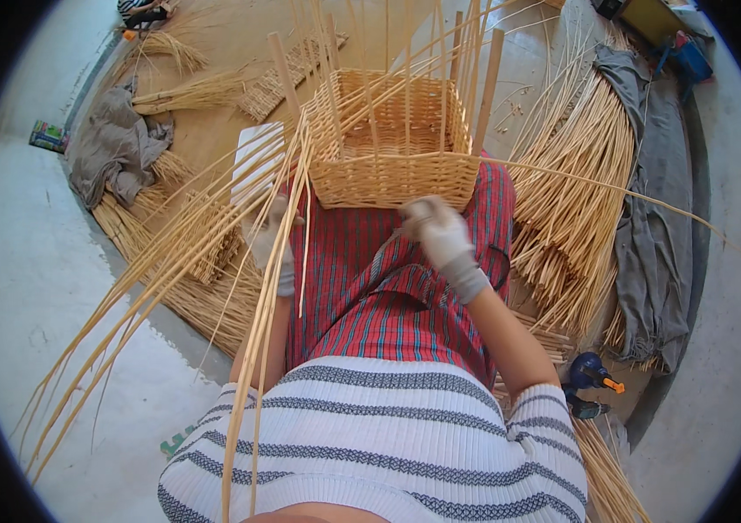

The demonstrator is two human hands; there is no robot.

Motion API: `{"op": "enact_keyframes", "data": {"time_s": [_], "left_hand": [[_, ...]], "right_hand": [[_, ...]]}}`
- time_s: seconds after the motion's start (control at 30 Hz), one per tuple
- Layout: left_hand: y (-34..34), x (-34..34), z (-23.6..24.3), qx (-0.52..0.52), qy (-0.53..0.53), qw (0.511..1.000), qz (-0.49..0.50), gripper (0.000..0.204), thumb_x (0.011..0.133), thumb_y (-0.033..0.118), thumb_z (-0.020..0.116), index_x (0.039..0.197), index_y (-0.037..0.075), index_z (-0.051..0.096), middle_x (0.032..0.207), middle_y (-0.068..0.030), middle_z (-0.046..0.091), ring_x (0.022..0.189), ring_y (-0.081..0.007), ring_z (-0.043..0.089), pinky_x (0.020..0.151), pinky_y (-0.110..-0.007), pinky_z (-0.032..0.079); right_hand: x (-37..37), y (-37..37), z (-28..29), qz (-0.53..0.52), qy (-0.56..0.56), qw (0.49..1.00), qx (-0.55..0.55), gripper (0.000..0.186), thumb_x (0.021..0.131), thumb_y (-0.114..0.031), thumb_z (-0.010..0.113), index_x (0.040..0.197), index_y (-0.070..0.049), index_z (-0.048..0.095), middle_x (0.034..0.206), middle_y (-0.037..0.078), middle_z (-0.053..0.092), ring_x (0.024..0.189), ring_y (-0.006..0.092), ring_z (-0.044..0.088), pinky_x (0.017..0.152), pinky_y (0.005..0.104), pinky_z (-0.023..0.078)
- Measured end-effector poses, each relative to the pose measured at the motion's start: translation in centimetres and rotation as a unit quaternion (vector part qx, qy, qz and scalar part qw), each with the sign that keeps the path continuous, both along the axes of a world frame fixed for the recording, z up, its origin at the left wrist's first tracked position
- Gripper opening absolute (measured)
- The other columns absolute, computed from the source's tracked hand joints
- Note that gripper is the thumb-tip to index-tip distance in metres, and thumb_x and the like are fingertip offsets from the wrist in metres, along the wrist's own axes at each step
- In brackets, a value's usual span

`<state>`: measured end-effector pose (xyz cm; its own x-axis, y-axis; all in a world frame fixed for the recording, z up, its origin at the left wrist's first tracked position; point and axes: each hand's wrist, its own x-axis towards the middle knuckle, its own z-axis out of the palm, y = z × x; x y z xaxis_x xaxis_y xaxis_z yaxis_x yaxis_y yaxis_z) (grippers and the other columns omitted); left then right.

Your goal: The recorder is weaving a wicker basket, adding new reeds to the vertical structure and measuring the progress.

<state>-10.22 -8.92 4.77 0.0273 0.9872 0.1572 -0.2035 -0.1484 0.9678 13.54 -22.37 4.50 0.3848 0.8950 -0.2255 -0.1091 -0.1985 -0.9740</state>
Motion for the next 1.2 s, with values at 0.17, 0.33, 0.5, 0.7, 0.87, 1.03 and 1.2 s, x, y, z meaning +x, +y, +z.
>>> {"op": "enact_keyframes", "data": {"time_s": [0.17, 0.33, 0.5, 0.7, 0.87, 1.03, 1.2], "left_hand": [[0.1, -2.6, -0.9, -0.001, 0.003, 0.999, -0.050, 0.023, 0.091, 0.016, 0.072, 0.106, 0.000, 0.066, 0.087, -0.0089, 0.066, 0.067, -0.0138, 0.064, 0.063, -0.027, 0.057], [-0.1, -7.3, -2.9, -0.029, 0.012, 0.975, -0.222, 0.037, 0.086, 0.007, 0.072, 0.120, -0.003, 0.062, 0.104, -0.0089, 0.069, 0.098, -0.0206, 0.066, 0.090, -0.033, 0.054], [-2.9, 0.4, 9.4, 0.177, 0.137, 0.964, -0.143, 0.057, 0.082, 0.003, 0.075, 0.135, 0.006, 0.056, 0.110, -0.0130, 0.069, 0.109, -0.0239, 0.065, 0.101, -0.039, 0.050], [2.3, -0.5, 8.9, 0.238, -0.085, 0.951, -0.177, 0.039, 0.099, 0.011, 0.052, 0.136, 0.001, 0.044, 0.060, 0.0056, 0.042, 0.055, -0.0072, 0.045, 0.081, -0.039, 0.055], [3.5, -0.6, 7.7, 0.214, -0.135, 0.950, -0.183, 0.030, 0.107, 0.013, 0.035, 0.132, 0.003, 0.048, 0.060, 0.0055, 0.036, 0.052, -0.0044, 0.034, 0.069, -0.038, 0.055], [-0.2, 0.3, 4.2, 0.226, -0.082, 0.965, -0.107, 0.028, 0.103, 0.012, 0.046, 0.129, 0.002, 0.047, 0.076, -0.0019, 0.054, 0.079, -0.0165, 0.060, 0.104, -0.045, 0.047], [-2.4, 4.9, 0.9, 0.068, 0.127, 0.989, -0.026, 0.056, 0.096, 0.021, 0.065, 0.141, -0.003, 0.042, 0.144, -0.0200, 0.044, 0.128, -0.0321, 0.048, 0.111, -0.041, 0.037]], "right_hand": [[-10.8, 3.3, 5.7, 0.250, -0.284, 0.884, 0.275, 0.028, 0.088, -0.010, 0.065, 0.117, -0.008, 0.063, 0.107, 0.009, 0.067, 0.102, 0.0276, 0.064, 0.091, 0.0381, 0.053], [-15.9, 5.6, 5.4, 0.338, -0.359, 0.744, 0.451, 0.039, 0.080, -0.040, 0.073, 0.105, -0.011, 0.067, 0.097, 0.008, 0.067, 0.099, 0.0302, 0.064, 0.095, 0.0418, 0.048], [-15.0, 3.5, 5.1, 0.360, -0.445, 0.707, 0.416, 0.042, 0.079, -0.053, 0.071, 0.091, -0.012, 0.069, 0.082, 0.008, 0.066, 0.082, 0.0270, 0.066, 0.084, 0.0419, 0.051], [-9.2, 2.4, 8.8, 0.452, -0.466, 0.728, 0.222, 0.028, 0.085, -0.032, 0.065, 0.063, -0.014, 0.060, 0.064, 0.006, 0.059, 0.070, 0.0263, 0.064, 0.069, 0.0415, 0.049], [7.2, 8.9, -0.8, 0.075, 0.198, 0.916, 0.342, 0.052, 0.105, -0.048, 0.036, 0.092, -0.003, 0.059, 0.065, 0.004, 0.050, 0.060, 0.0237, 0.057, 0.067, 0.0383, 0.051], [5.7, 8.6, -0.7, 0.000, 0.150, 0.933, 0.327, 0.051, 0.107, -0.045, 0.034, 0.100, -0.001, 0.059, 0.067, 0.002, 0.052, 0.064, 0.0204, 0.061, 0.070, 0.0348, 0.053], [6.3, 6.2, 0.3, -0.072, 0.003, 0.990, 0.125, 0.017, 0.101, -0.010, 0.056, 0.111, 0.001, 0.064, 0.097, 0.008, 0.069, 0.081, 0.0140, 0.065, 0.078, 0.0283, 0.056]]}}
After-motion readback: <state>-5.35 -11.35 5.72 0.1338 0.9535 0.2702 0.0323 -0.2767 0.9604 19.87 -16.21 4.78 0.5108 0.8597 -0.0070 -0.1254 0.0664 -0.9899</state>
